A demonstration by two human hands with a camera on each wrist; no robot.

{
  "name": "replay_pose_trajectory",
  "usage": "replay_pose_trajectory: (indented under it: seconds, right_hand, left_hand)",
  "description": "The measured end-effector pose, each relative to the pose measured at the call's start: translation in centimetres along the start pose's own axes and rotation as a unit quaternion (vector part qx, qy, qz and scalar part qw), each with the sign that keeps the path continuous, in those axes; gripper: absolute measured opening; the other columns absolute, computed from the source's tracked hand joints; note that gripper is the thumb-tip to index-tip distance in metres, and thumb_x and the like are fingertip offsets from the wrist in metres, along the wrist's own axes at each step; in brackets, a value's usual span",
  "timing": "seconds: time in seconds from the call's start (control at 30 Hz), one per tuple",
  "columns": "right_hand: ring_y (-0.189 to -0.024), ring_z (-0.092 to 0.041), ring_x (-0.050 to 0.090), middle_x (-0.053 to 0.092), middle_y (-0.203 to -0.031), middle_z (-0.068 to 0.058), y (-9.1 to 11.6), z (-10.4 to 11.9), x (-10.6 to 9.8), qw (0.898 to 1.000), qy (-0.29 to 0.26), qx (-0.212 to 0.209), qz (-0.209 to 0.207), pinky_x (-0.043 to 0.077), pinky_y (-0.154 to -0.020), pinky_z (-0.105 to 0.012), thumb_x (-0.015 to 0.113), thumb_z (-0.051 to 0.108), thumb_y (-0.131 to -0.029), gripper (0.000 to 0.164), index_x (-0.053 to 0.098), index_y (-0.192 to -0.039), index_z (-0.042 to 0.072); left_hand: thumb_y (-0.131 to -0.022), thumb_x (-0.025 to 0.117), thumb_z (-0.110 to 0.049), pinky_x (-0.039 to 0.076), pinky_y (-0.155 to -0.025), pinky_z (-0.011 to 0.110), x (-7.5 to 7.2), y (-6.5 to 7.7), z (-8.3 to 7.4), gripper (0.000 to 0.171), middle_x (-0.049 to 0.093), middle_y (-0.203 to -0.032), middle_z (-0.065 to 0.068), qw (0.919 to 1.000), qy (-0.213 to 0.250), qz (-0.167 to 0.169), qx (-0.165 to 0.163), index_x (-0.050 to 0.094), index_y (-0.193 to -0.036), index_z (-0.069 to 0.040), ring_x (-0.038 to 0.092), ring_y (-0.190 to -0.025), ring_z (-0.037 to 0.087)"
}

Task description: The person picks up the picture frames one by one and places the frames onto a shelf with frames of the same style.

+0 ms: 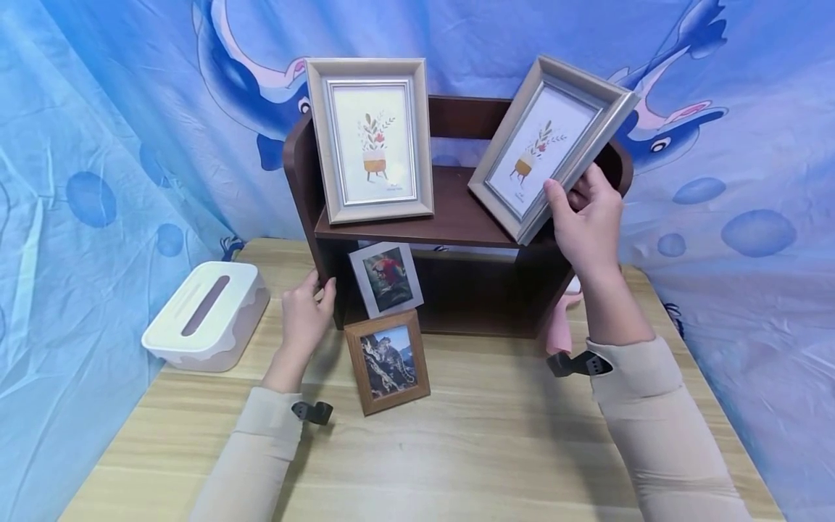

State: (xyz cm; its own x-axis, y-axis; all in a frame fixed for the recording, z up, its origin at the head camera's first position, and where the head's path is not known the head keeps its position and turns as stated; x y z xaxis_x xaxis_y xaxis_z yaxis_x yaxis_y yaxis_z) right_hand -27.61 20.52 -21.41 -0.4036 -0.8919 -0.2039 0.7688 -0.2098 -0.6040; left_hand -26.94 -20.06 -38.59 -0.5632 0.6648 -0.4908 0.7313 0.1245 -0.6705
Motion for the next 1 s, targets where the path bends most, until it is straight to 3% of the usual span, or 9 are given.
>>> replay_pose_trajectory:
  seconds: [0.1, 0.2, 0.33, 0.43, 0.67, 0.83, 1.0]
  right_hand:
    - [-0.104, -0.016, 0.070, 0.068, -0.130, -0.009, 0.3, -0.2, 0.0, 1.000, 0.016, 0.016, -0.013, 0.057, -0.090, -0.027, 0.072, 0.019, -0.094, 0.064, 0.042, -0.150, 0.013]
    - [-0.092, -0.014, 0.070, 0.068, -0.122, -0.007, 1.4, -0.2, -0.1, 0.998, 0.049, 0.006, -0.050, 0.058, -0.084, -0.024, 0.081, 0.023, -0.088, 0.072, 0.040, -0.146, 0.012]
    - [-0.077, -0.002, 0.067, 0.072, -0.108, -0.008, 2.5, -0.4, -0.3, 0.991, 0.082, -0.032, -0.099, 0.057, -0.077, -0.017, 0.086, 0.020, -0.082, 0.056, 0.054, -0.125, 0.004]
    - [-0.074, 0.003, 0.066, 0.075, -0.107, -0.008, 2.3, -0.7, -0.6, 0.989, 0.081, -0.039, -0.117, 0.057, -0.076, -0.016, 0.083, 0.016, -0.084, 0.050, 0.058, -0.126, 0.004]
    - [-0.091, -0.014, 0.074, 0.074, -0.117, -0.008, 1.9, -1.1, -0.7, 0.986, 0.088, -0.059, -0.126, 0.057, -0.079, -0.017, 0.073, 0.010, -0.092, 0.041, 0.063, -0.132, 0.005]
    - [-0.102, -0.017, 0.072, 0.070, -0.125, -0.008, 1.6, -1.6, -0.4, 0.984, 0.107, -0.073, -0.123, 0.055, -0.082, -0.015, 0.065, 0.006, -0.097, 0.037, 0.063, -0.134, 0.002]
    - [-0.106, -0.019, 0.068, 0.066, -0.132, -0.011, 1.3, -2.0, -0.1, 0.982, 0.145, -0.065, -0.105, 0.056, -0.091, -0.032, 0.059, 0.007, -0.101, 0.040, 0.058, -0.140, 0.002]
  left_hand:
    - [-0.096, 0.066, -0.005, 0.060, -0.075, 0.054, 0.1, 0.1, -0.1, 0.014, 0.072, -0.100, 0.027, 1.0000, 0.000, 0.000, 0.000, 0.068, -0.102, 0.007, 0.072, -0.094, 0.042]
    - [-0.095, 0.067, -0.005, 0.060, -0.074, 0.054, 0.2, 0.2, 0.0, 0.013, 0.073, -0.099, 0.026, 1.0000, 0.000, -0.004, 0.003, 0.068, -0.101, 0.007, 0.072, -0.093, 0.042]
    - [-0.094, 0.067, -0.005, 0.060, -0.073, 0.055, 0.1, 0.2, 0.1, 0.013, 0.072, -0.098, 0.027, 0.9999, -0.002, -0.010, 0.007, 0.068, -0.099, 0.007, 0.072, -0.092, 0.043]
    - [-0.094, 0.068, -0.005, 0.060, -0.073, 0.056, 0.1, 0.2, 0.2, 0.013, 0.072, -0.098, 0.027, 0.9998, -0.007, -0.013, 0.012, 0.068, -0.098, 0.007, 0.072, -0.092, 0.042]
    - [-0.094, 0.068, -0.005, 0.060, -0.073, 0.056, 0.1, 0.1, 0.2, 0.013, 0.072, -0.098, 0.027, 0.9998, -0.006, -0.011, 0.014, 0.068, -0.099, 0.008, 0.072, -0.092, 0.042]
    - [-0.094, 0.068, -0.005, 0.060, -0.074, 0.056, 0.1, 0.1, 0.1, 0.013, 0.072, -0.098, 0.027, 0.9998, -0.006, -0.010, 0.015, 0.068, -0.099, 0.007, 0.072, -0.092, 0.042]
    - [-0.094, 0.068, -0.004, 0.060, -0.075, 0.055, 0.0, 0.2, 0.1, 0.012, 0.073, -0.098, 0.026, 0.9998, -0.006, -0.012, 0.014, 0.068, -0.097, 0.007, 0.073, -0.091, 0.043]
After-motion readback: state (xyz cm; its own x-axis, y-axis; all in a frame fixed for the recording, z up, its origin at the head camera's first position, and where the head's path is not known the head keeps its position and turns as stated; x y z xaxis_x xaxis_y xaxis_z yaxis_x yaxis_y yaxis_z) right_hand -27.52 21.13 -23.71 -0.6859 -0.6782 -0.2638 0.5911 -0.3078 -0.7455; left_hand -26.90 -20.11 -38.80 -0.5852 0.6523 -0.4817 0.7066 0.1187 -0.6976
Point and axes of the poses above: each hand's wrist, its own y-axis away from the middle knuckle, its own x-axis out of the palm, z = x × y, the point moved 6 cm from there along -y, towards the middle knuckle
